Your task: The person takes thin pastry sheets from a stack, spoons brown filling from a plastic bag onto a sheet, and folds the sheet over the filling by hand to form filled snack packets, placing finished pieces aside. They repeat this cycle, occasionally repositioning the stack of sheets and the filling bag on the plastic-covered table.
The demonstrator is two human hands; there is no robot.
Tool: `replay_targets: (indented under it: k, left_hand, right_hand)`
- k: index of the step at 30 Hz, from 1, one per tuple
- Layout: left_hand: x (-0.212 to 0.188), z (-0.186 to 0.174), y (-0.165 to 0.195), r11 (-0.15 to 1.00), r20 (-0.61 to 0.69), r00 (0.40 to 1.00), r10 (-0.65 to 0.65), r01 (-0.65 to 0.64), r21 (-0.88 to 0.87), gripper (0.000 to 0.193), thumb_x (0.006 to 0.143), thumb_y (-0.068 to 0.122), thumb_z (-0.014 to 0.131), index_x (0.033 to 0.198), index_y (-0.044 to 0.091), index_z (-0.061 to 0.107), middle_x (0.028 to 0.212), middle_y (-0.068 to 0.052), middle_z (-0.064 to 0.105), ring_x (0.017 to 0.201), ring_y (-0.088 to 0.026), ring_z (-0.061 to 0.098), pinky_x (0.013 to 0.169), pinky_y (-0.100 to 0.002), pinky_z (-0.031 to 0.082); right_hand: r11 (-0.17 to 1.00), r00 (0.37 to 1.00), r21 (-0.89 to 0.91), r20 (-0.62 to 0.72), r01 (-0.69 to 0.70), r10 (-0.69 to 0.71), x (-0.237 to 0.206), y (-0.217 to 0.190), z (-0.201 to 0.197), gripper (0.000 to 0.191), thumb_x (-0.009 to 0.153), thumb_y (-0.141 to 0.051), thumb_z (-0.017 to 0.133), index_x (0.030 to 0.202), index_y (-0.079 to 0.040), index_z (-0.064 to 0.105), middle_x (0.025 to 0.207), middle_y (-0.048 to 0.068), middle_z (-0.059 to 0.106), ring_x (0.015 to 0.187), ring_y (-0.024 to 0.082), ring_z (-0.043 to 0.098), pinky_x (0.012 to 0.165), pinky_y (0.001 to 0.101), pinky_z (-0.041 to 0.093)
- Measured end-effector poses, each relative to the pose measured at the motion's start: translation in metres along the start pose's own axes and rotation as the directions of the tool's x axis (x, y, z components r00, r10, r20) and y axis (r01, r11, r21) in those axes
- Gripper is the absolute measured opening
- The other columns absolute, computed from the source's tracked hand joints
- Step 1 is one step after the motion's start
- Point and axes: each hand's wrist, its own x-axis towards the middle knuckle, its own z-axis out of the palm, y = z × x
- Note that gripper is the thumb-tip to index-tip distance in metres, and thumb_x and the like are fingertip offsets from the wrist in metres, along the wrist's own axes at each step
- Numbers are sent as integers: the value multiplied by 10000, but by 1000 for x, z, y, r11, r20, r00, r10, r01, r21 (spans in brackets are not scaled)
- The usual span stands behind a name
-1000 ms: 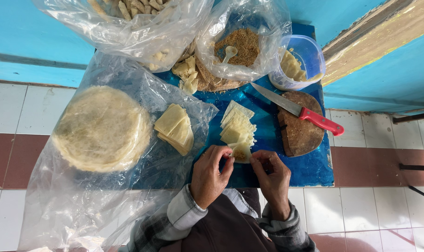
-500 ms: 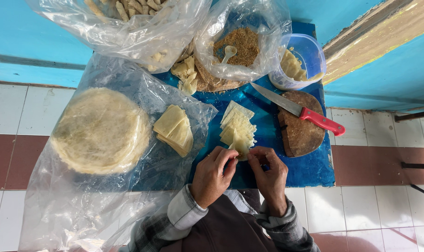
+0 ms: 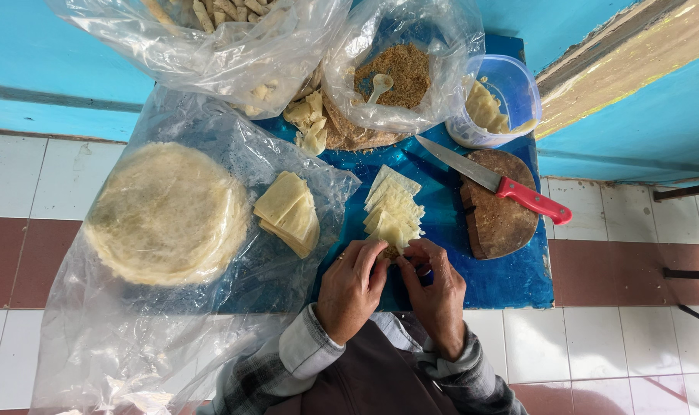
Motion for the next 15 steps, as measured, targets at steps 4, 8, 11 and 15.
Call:
replay_targets:
  k: [4, 8, 11, 15]
  left_hand:
    - [-4, 2, -2, 991, 21, 994, 107, -109, 79, 378, 953, 55, 712, 1300, -7, 576, 1108, -147, 695, 954, -300, 715, 796, -381, 593]
    - [-8, 3, -4, 967, 91, 980, 176, -189, 172, 428, 953, 64, 708, 1342, -52, 571, 1085, -157, 709, 952, -301, 701, 830, -402, 575]
    - [-8, 3, -5, 970, 91, 984, 151, -166, 179, 384, 980, 36, 690, 1340, -39, 579, 1073, -146, 715, 953, -291, 703, 834, -391, 576]
    - [-5, -2, -6, 997, 85, 995, 43, -49, 59, 391, 946, 9, 658, 1332, -17, 600, 1090, -122, 737, 987, -293, 712, 844, -400, 580]
  right_hand:
    - [997, 998, -51, 7, 60, -59, -2, -5, -2, 317, 908, -50, 759, 1204, -56, 647, 1067, 69, 763, 877, 161, 747, 720, 280, 592]
    - [968, 985, -192, 82, 163, -149, 1, -12, -9, 261, 892, -29, 742, 1148, -75, 720, 1055, 70, 765, 922, 234, 742, 779, 338, 596]
    - [963, 978, -178, 100, 201, -185, 7, -18, -13, 248, 883, -45, 747, 1129, -73, 733, 1098, 76, 762, 947, 250, 732, 802, 350, 595]
    - [925, 956, -250, 150, 285, -254, 11, -25, -18, 348, 818, -136, 803, 1157, -84, 740, 1091, 66, 744, 925, 247, 711, 778, 359, 579]
